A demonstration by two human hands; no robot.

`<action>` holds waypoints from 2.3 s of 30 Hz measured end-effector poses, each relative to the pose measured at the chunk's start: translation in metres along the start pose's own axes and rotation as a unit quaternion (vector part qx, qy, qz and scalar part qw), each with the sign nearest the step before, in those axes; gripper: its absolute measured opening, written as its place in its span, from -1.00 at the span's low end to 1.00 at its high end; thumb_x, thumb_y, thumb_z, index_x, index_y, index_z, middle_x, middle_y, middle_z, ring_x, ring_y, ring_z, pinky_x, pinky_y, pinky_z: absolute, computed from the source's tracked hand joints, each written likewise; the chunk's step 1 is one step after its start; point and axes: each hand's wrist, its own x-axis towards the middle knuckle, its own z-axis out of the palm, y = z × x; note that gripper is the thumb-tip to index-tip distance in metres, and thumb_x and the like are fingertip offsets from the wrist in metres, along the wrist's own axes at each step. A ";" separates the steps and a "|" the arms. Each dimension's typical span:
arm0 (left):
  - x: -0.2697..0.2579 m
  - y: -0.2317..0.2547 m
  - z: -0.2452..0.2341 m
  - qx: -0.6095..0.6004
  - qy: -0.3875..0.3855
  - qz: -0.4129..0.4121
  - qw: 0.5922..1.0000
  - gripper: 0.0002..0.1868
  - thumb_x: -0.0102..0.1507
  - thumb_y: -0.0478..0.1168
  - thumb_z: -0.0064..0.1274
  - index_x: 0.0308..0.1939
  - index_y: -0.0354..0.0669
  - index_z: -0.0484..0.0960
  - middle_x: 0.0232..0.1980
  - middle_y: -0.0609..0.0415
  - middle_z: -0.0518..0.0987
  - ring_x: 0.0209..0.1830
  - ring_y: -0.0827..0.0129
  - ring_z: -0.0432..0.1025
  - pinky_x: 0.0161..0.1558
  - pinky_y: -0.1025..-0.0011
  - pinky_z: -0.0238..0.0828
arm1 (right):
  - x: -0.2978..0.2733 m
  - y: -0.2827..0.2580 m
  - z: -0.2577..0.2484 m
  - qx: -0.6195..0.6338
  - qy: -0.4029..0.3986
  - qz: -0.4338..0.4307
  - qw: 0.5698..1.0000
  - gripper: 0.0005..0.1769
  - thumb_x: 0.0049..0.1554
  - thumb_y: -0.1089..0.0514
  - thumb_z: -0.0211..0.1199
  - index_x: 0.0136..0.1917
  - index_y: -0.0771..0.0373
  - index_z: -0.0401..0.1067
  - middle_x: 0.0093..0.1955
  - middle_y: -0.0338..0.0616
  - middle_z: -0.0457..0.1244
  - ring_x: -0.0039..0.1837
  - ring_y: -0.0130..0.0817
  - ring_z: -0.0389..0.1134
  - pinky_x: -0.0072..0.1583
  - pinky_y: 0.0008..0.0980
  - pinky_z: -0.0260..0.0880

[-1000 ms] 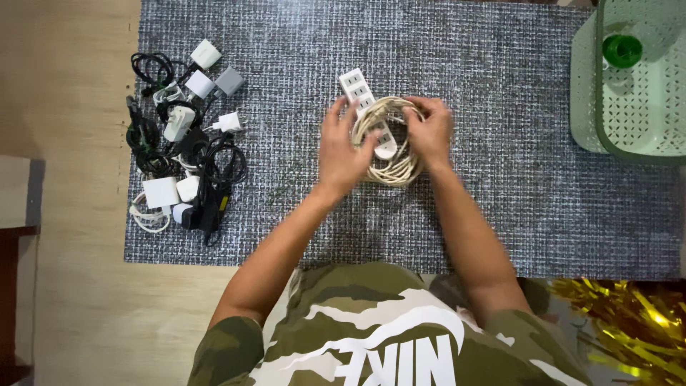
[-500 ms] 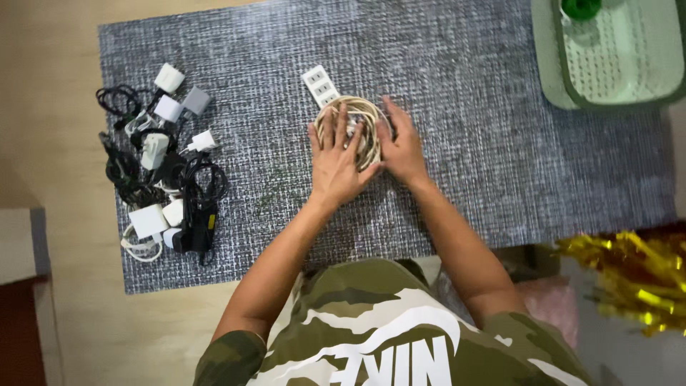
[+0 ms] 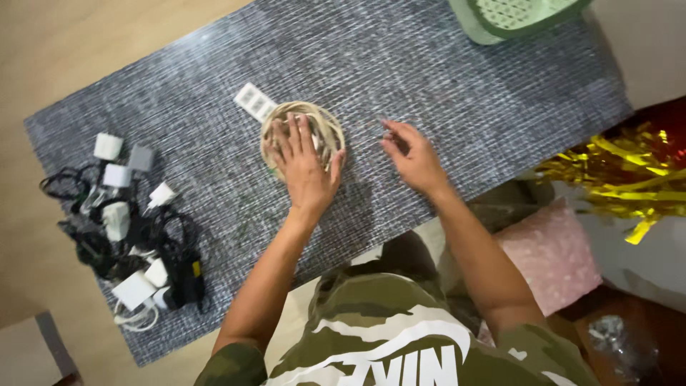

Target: The person organizes a pile of power adapters and cables on a floor mat. They coil a long extension cord, secure it with a zip tie, and then place the coiled cord and other adapters into a green plastic basket.

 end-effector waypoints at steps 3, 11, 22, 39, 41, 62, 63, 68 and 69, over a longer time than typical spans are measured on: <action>0.009 0.029 0.002 -0.025 0.017 0.014 0.999 -0.04 0.27 0.05 0.28 0.57 -0.31 0.12 0.64 -0.40 -0.02 0.68 -0.31 -0.28 0.57 -0.27 -0.47 | 0.005 0.009 -0.046 -0.009 0.069 -0.063 0.996 -0.54 0.24 0.14 0.34 0.39 0.22 0.43 0.30 0.02 0.33 0.27 -0.20 0.41 0.28 -0.32 0.41; 0.061 0.135 0.036 -0.122 -0.019 0.038 0.992 -0.13 0.27 -0.02 0.32 0.55 -0.19 0.23 0.64 -0.41 -0.02 0.63 -0.31 0.01 0.54 -0.09 0.03 | 0.063 0.067 -0.173 -0.145 0.190 -0.087 0.967 -0.41 0.34 0.04 0.30 0.54 0.30 0.30 0.58 0.14 0.09 0.61 0.14 0.00 0.55 0.06 0.03; 0.131 0.222 0.112 -0.180 -0.044 0.053 0.981 -0.22 0.29 0.02 0.30 0.48 -0.20 0.34 0.63 -0.47 -0.03 0.62 -0.33 0.03 0.52 -0.03 0.12 | 0.094 0.116 -0.187 -0.210 0.149 -0.162 0.953 -0.61 0.24 0.10 0.40 0.27 0.30 0.48 0.31 0.05 0.23 0.60 0.19 0.06 0.57 0.14 0.10; 0.092 0.172 0.067 -0.271 -0.022 -0.176 0.946 0.00 0.15 -0.29 0.10 0.60 -0.17 -0.09 0.59 -0.34 0.14 0.53 -0.12 0.22 0.45 0.13 0.23 | -0.009 0.028 -0.211 0.000 -0.172 -0.152 0.973 -0.56 0.09 0.09 0.45 0.19 0.31 0.50 0.23 0.11 0.36 0.24 -0.02 0.42 0.24 -0.17 0.41; 0.082 0.168 0.058 -0.299 -0.041 -0.218 0.928 -0.02 0.16 -0.41 -0.06 0.63 -0.19 -0.16 0.57 -0.33 0.20 0.51 -0.07 0.29 0.44 0.19 0.26 | -0.002 0.024 -0.221 0.021 -0.142 -0.064 0.988 -0.58 0.10 0.08 0.40 0.21 0.21 0.50 0.27 -0.02 0.38 0.13 -0.12 0.48 0.12 -0.25 0.48; 0.100 0.136 0.020 -0.075 -0.081 0.010 0.994 -0.25 0.05 -0.61 -0.09 0.28 0.04 0.62 0.19 -0.06 0.64 0.13 0.00 0.56 0.12 0.17 0.45 | 0.058 0.061 -0.180 -0.283 -0.094 -0.269 0.916 -0.39 0.18 -0.06 0.38 0.44 0.17 0.45 0.58 0.20 0.08 0.61 0.22 -0.04 0.50 0.19 -0.03; 0.099 0.134 0.022 -0.033 -0.066 0.035 0.997 -0.25 0.02 -0.61 -0.08 0.25 0.01 0.64 0.13 -0.08 0.66 0.10 -0.02 0.55 0.07 0.10 0.43 | 0.053 0.062 -0.177 -0.274 -0.086 -0.271 0.919 -0.41 0.19 -0.05 0.37 0.43 0.18 0.45 0.58 0.18 0.10 0.62 0.20 -0.03 0.51 0.17 -0.01; 0.077 0.094 0.017 -0.146 0.050 0.011 0.988 -0.47 0.19 -0.52 0.05 0.23 -0.07 0.61 0.24 -0.06 0.61 0.22 0.04 0.50 0.19 0.22 0.52 | 0.046 0.069 -0.167 -0.283 -0.061 -0.267 0.919 -0.44 0.24 -0.07 0.35 0.42 0.22 0.46 0.56 0.17 0.13 0.65 0.18 -0.04 0.54 0.17 -0.02; 0.067 0.080 0.012 -0.232 0.078 -0.043 0.969 -0.49 0.23 -0.49 0.07 0.27 -0.12 0.57 0.27 -0.07 0.56 0.29 0.03 0.45 0.21 0.25 0.52 | 0.045 0.070 -0.166 -0.271 -0.056 -0.259 0.925 -0.44 0.24 -0.06 0.35 0.42 0.23 0.46 0.55 0.18 0.14 0.65 0.19 -0.05 0.55 0.17 -0.02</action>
